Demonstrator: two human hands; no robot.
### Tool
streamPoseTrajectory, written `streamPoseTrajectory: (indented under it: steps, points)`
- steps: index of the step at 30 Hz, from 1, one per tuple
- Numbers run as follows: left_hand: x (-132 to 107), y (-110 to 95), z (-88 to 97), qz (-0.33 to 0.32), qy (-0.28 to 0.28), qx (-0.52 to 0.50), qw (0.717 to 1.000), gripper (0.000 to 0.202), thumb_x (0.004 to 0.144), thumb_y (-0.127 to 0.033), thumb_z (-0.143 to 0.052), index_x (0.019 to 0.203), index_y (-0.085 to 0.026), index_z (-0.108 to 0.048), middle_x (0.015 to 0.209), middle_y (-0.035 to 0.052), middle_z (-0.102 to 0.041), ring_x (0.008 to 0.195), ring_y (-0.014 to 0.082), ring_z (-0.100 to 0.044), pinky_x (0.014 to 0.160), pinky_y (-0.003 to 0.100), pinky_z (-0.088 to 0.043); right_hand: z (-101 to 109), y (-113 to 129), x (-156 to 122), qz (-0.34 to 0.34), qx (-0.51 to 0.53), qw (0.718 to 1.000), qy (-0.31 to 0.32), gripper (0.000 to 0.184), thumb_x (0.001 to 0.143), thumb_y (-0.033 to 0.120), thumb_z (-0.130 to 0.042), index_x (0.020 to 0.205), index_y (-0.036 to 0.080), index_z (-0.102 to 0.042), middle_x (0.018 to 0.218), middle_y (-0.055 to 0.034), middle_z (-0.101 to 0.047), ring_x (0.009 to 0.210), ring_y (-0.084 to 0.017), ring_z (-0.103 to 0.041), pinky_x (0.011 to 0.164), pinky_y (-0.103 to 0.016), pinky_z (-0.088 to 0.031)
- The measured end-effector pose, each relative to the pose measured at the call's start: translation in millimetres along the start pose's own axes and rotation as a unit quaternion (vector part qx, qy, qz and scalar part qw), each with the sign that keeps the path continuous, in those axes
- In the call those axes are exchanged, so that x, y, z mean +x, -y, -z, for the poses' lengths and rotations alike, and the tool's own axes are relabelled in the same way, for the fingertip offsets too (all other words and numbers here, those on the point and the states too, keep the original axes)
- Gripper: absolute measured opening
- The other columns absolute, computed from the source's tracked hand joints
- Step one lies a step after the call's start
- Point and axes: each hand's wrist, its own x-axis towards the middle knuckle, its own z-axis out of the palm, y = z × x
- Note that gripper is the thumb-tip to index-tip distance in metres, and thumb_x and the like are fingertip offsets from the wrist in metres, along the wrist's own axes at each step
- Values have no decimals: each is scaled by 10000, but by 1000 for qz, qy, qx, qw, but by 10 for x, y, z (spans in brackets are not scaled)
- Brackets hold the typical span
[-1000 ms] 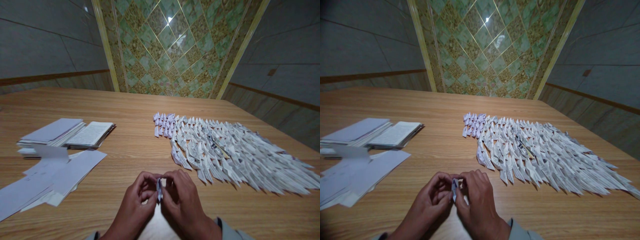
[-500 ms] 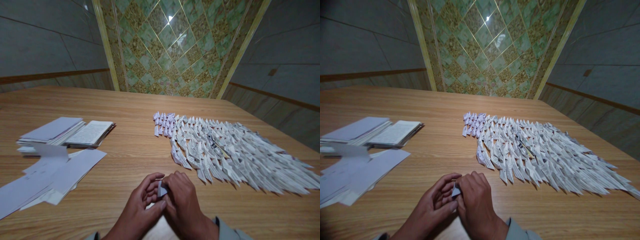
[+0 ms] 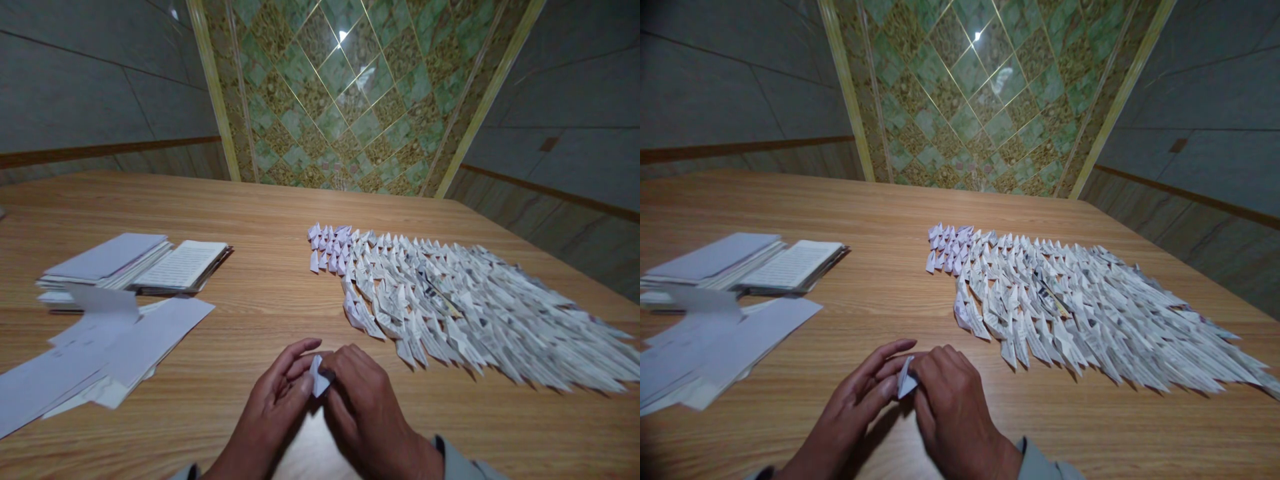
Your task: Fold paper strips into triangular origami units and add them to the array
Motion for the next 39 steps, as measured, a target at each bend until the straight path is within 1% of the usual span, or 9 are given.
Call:
streamPoseTrajectory:
  steps: [4,7,13,17,21,24,29,33,39]
  points:
    - [21,50,20,-12,3,-11,1000,510,843,-437,-757,1294,-250,-611,1218,110,-751,1118,281,-703,961,346,-548,4,21,7,-18,41,999,-5,284,843,18,-459,1017,201,-588,927,-63,-646,851,-225,-567,750,-336,-424]
    - [15,113,59,-39,2,50,998,545,876,-355,-746,1386,-281,-569,1286,97,-731,1198,274,-671,1053,355,-495,28,50,30,-75,103,992,-23,294,856,28,-487,1040,206,-632,936,-53,-666,886,-217,-602,790,-331,-450]
    - [-51,172,116,-116,3,186,976,560,883,-304,-752,1417,-342,-589,1340,69,-709,1218,281,-671,1055,332,-492,54,71,73,-203,179,963,-4,92,855,107,-656,899,184,-679,860,-29,-665,807,-187,-606,706,-282,-438]
    - [-54,118,98,-129,-11,209,969,533,850,-289,-786,1362,-327,-643,1279,71,-743,1131,278,-716,982,298,-527,67,83,72,-192,193,962,-5,79,877,155,-631,804,181,-647,791,-19,-629,764,-179,-571,673,-276,-406]
    - [-24,21,64,-124,-4,235,964,164,889,-362,-736,997,-246,-783,1061,78,-794,932,247,-741,836,272,-550,75,89,58,-185,211,960,-18,131,928,251,-573,832,181,-630,806,-28,-627,755,-178,-571,671,-280,-408]
    - [-21,4,62,-144,15,263,954,245,945,-403,-645,833,-212,-750,814,44,-760,754,200,-699,711,248,-521,62,77,39,-177,192,965,-15,157,946,272,-550,831,184,-611,776,-16,-605,727,-169,-554,653,-274,-391]
    - [-51,27,74,-154,28,282,947,276,961,-383,-599,788,-199,-708,717,12,-706,669,163,-647,643,226,-473,47,36,15,-137,155,978,2,110,953,227,-557,860,191,-603,765,4,-590,706,-149,-536,643,-261,-364]
    - [-58,11,63,-149,30,270,951,305,952,-382,-604,731,-186,-681,675,8,-677,644,155,-618,622,222,-454,56,31,24,-100,139,985,3,192,972,221,-552,787,193,-589,750,4,-589,730,-152,-536,666,-265,-359]
    - [-20,-21,16,-94,39,198,975,216,897,-374,-660,815,-183,-719,758,30,-710,740,188,-632,684,245,-479,44,43,30,-171,195,965,-33,241,969,275,-547,743,193,-570,712,8,-570,691,-150,-529,632,-260,-372]
